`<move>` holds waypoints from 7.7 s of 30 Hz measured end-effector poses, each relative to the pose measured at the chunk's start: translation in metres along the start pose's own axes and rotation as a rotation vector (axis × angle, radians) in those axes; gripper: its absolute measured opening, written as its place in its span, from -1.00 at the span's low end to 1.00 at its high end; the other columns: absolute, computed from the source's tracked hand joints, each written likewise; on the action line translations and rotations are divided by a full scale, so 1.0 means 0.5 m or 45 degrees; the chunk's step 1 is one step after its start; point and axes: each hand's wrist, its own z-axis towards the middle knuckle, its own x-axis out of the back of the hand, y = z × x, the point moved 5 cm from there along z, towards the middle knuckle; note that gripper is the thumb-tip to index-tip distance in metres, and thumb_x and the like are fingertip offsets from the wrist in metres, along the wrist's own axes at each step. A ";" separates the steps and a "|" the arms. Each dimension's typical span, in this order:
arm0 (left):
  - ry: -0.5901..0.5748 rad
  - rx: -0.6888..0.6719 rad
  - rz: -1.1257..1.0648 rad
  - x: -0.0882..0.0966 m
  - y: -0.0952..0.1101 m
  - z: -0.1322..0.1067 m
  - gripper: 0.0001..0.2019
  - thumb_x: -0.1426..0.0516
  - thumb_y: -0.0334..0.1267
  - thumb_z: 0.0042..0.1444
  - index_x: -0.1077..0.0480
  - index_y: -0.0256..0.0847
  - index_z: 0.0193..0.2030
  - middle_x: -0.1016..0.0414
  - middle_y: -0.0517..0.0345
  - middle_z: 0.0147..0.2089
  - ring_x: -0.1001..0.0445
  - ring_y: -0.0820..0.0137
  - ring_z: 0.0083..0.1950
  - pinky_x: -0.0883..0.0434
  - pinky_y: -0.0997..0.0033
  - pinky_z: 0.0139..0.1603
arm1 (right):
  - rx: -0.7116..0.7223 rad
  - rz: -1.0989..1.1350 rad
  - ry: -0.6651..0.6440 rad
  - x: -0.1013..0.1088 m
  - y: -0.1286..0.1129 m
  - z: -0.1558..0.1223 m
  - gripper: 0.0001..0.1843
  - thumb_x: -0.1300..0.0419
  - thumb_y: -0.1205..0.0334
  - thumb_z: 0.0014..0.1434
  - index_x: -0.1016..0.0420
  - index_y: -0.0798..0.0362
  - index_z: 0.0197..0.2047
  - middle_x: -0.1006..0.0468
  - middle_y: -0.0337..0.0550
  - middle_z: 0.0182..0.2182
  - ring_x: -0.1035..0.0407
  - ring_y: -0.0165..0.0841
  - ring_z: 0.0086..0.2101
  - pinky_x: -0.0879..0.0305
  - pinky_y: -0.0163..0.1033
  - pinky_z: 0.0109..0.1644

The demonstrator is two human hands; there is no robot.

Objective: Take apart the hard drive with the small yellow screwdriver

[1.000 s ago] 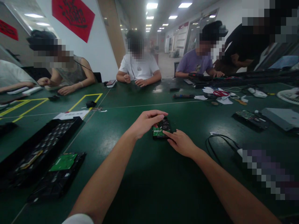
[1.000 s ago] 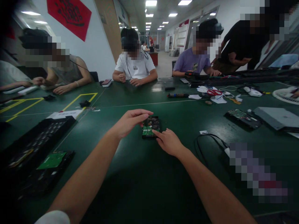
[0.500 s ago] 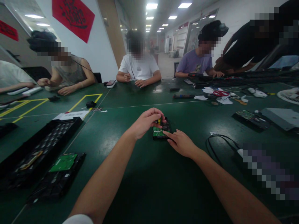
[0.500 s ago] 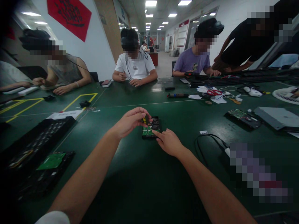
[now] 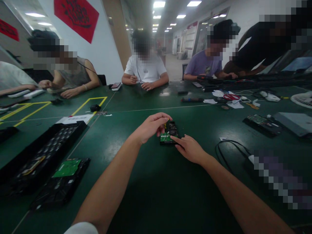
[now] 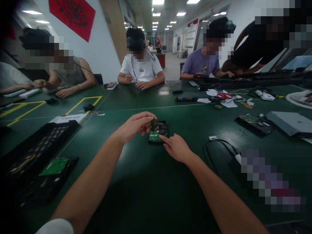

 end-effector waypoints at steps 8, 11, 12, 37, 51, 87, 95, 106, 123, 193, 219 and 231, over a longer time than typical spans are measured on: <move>-0.078 0.044 -0.168 -0.004 -0.008 -0.002 -0.74 -0.18 -0.08 0.32 -0.48 -0.18 0.01 -0.52 0.08 -0.17 -0.59 0.42 -0.35 -0.51 0.44 -0.35 | 0.003 0.003 0.023 -0.004 0.004 -0.002 -0.43 -0.03 0.13 0.49 -0.21 -0.05 0.50 -0.64 -0.09 -0.20 -0.50 -0.24 -0.16 -0.16 0.10 0.35; -0.072 0.023 -0.129 -0.005 -0.008 -0.001 -0.71 -0.22 -0.03 0.30 -0.49 -0.18 0.00 -0.51 0.12 -0.21 -0.54 0.47 -0.38 -0.46 0.49 -0.39 | -0.003 0.009 0.027 -0.004 0.004 -0.002 -0.43 -0.03 0.13 0.49 -0.22 -0.05 0.50 -0.64 -0.08 -0.19 -0.51 -0.23 -0.14 -0.15 0.11 0.36; -0.070 0.012 -0.107 -0.005 -0.008 -0.001 -0.71 -0.24 -0.02 0.29 -0.49 -0.18 -0.02 -0.51 0.13 -0.22 -0.52 0.49 -0.40 -0.44 0.50 -0.40 | -0.001 0.010 0.023 -0.004 0.004 -0.002 -0.43 -0.03 0.13 0.49 -0.22 -0.05 0.50 -0.64 -0.08 -0.19 -0.51 -0.23 -0.14 -0.15 0.11 0.36; -0.033 0.054 -0.059 -0.004 -0.015 0.002 -0.77 -0.22 -0.07 0.28 -0.47 -0.21 -0.14 -0.42 0.19 -0.37 -0.45 0.49 -0.48 -0.39 0.50 -0.50 | -0.005 0.007 -0.002 -0.002 0.001 0.000 -0.44 -0.01 0.15 0.49 -0.22 -0.04 0.50 -0.64 -0.08 -0.18 -0.51 -0.24 -0.14 -0.16 0.10 0.36; -0.026 0.127 -0.168 -0.012 -0.005 -0.007 -0.79 -0.17 -0.12 0.29 -0.38 -0.19 -0.05 -0.63 -0.04 -0.07 -0.43 0.52 -0.57 -0.34 0.47 -0.60 | 0.005 0.002 0.016 -0.004 0.003 -0.002 -0.44 0.00 0.13 0.50 -0.21 -0.06 0.50 -0.64 -0.08 -0.18 -0.51 -0.23 -0.14 -0.15 0.12 0.37; -0.079 0.025 -0.156 -0.009 -0.006 0.001 -0.80 -0.12 -0.17 0.32 -0.49 -0.21 -0.08 -0.57 0.05 -0.11 -0.51 0.47 -0.40 -0.39 0.47 -0.42 | 0.002 0.016 0.005 -0.005 0.003 -0.001 -0.43 -0.02 0.12 0.49 -0.19 -0.06 0.51 -0.63 -0.09 -0.20 -0.51 -0.23 -0.14 -0.14 0.12 0.37; -0.089 0.008 -0.151 -0.011 -0.007 0.002 -0.78 -0.14 -0.11 0.33 -0.50 -0.22 -0.08 -0.57 0.04 -0.10 -0.50 0.49 -0.40 -0.38 0.47 -0.41 | 0.003 0.003 0.005 -0.003 0.002 -0.001 -0.43 -0.01 0.13 0.49 -0.20 -0.04 0.51 -0.64 -0.08 -0.19 -0.50 -0.23 -0.14 -0.15 0.10 0.37; -0.102 -0.010 -0.066 -0.010 -0.006 0.001 -0.75 -0.21 -0.07 0.31 -0.47 -0.23 -0.07 -0.57 0.05 -0.06 -0.46 0.54 -0.40 -0.39 0.48 -0.38 | -0.001 -0.004 -0.001 -0.003 0.002 0.000 -0.42 -0.01 0.12 0.49 -0.19 -0.04 0.51 -0.65 -0.07 -0.16 -0.50 -0.22 -0.12 -0.14 0.10 0.37; -0.140 -0.010 -0.062 -0.016 -0.001 -0.003 -0.70 -0.24 -0.02 0.28 -0.48 -0.26 -0.14 -0.55 0.08 -0.15 -0.42 0.55 -0.41 -0.38 0.49 -0.38 | -0.001 0.007 -0.006 -0.002 0.001 0.000 -0.42 -0.02 0.13 0.49 -0.18 -0.02 0.51 -0.64 -0.07 -0.18 -0.50 -0.23 -0.14 -0.15 0.12 0.37; -0.034 0.052 -0.201 -0.003 -0.009 0.002 -0.78 -0.16 -0.17 0.34 -0.42 -0.19 0.05 -0.59 0.02 -0.08 -0.63 0.41 -0.35 -0.49 0.45 -0.36 | -0.002 0.031 0.022 -0.001 0.002 -0.003 -0.46 -0.03 0.14 0.49 -0.26 -0.09 0.48 -0.63 -0.10 -0.20 -0.49 -0.24 -0.15 -0.15 0.12 0.36; -0.038 -0.044 -0.042 -0.002 -0.012 0.005 -0.77 -0.25 -0.11 0.27 -0.44 -0.21 -0.08 -0.48 0.18 -0.22 -0.48 0.49 -0.35 -0.39 0.45 -0.34 | -0.005 -0.003 0.020 -0.001 0.001 -0.001 -0.43 -0.02 0.14 0.49 -0.20 -0.04 0.51 -0.63 -0.09 -0.19 -0.49 -0.25 -0.16 -0.14 0.09 0.37; -0.014 -0.014 -0.031 -0.002 -0.007 0.002 -0.81 -0.24 -0.16 0.23 -0.50 -0.23 -0.13 -0.54 0.12 -0.27 -0.46 0.49 -0.41 -0.37 0.47 -0.37 | -0.010 0.027 0.015 -0.003 0.005 -0.003 -0.41 -0.03 0.11 0.49 -0.17 -0.07 0.52 -0.63 -0.09 -0.18 -0.50 -0.23 -0.13 -0.13 0.12 0.37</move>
